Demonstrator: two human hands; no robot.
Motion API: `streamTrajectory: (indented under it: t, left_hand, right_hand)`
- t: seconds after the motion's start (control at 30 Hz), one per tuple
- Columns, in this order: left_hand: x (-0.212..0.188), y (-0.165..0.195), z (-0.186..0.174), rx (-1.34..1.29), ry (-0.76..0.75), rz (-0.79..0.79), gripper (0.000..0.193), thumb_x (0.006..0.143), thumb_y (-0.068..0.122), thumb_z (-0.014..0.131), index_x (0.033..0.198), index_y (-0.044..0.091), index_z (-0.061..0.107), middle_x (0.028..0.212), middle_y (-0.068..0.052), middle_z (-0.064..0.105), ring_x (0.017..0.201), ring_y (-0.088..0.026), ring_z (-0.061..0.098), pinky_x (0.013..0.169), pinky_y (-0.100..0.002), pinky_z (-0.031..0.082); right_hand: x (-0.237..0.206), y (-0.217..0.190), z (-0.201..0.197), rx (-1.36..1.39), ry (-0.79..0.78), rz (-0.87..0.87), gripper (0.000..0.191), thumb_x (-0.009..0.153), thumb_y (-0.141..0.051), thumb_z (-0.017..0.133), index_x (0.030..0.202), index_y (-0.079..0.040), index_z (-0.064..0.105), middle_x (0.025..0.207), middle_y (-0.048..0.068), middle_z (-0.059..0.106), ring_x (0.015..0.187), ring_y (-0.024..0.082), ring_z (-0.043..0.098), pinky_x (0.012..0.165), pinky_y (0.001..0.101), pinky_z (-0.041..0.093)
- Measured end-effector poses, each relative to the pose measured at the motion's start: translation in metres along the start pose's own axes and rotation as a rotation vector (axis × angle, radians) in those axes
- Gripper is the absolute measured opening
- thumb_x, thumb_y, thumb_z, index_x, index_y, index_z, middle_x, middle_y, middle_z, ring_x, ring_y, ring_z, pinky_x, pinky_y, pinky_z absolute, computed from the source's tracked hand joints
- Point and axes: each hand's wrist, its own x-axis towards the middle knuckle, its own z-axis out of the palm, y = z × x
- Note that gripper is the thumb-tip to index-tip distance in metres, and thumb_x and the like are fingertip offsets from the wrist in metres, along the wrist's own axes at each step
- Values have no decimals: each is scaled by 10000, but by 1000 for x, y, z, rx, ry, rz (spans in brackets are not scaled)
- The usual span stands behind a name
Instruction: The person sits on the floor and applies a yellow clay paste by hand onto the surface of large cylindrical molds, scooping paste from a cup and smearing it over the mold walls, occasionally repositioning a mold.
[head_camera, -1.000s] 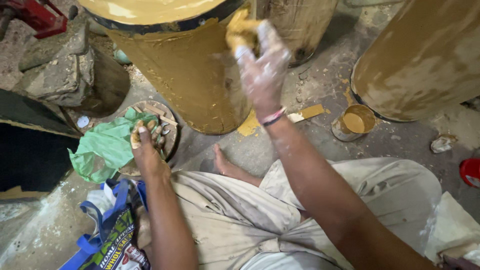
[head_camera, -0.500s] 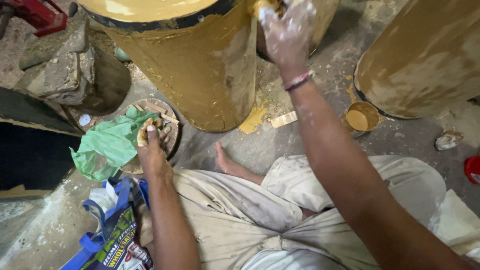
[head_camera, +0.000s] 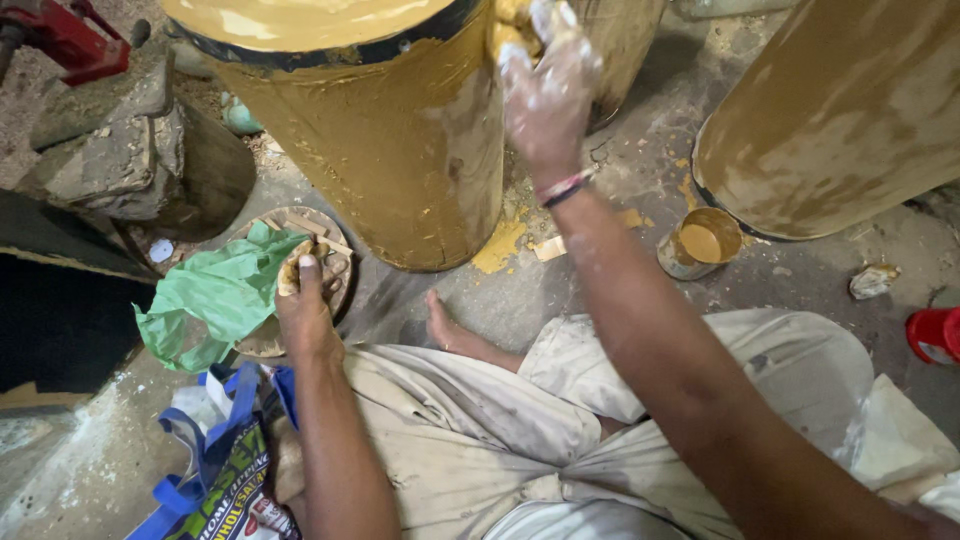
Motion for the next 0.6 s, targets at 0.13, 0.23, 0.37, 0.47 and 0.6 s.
streamTrajectory:
  t: [0.13,0.23,0.37,0.47,0.6]
  left_hand:
    - [0,2,-1,-27,-4,-5,320,1054,230,591,1322,56,615,1184,-42,695,940,-128,704,810,-279,587]
    - [1,1,-1,24,16,-23,326,1051,234,591,1323,56,616,1183,-44,696,941,-133,706,815,-282,593]
    - [4,0,-2,11,7,-1,321,1049,222,593,1318,51,624,1183,-47,698,949,-138,702,830,-287,586]
    - [5,-1,1,35,10,25,312,1061,202,603,1323,35,635,1199,-52,687,983,-127,672,861,-283,562]
    - [3,0,5,116,24,3,322,1047,192,603,1328,35,624,1205,-45,684,1004,-124,664,876,-281,553]
  right_hand:
    - [9,-67,-23,79,-117,189,280,982,-121,711,1202,51,706,1257,244,629,1072,307,722,929,365,654]
    - [7,-83,-33,35,-287,23,230,943,-125,761,1090,51,746,1129,254,673,897,301,718,748,407,611]
    - [-5,-31,-21,-3,-227,-39,205,951,-165,747,1112,-39,754,1152,202,691,880,260,721,737,373,620]
    - [-19,38,15,143,-211,257,258,1033,-191,704,1243,-41,717,1216,138,694,995,246,725,832,399,612]
    - [-28,123,58,-256,-218,-84,266,1018,-260,677,1268,-178,713,1327,164,626,1210,374,591,1036,539,463]
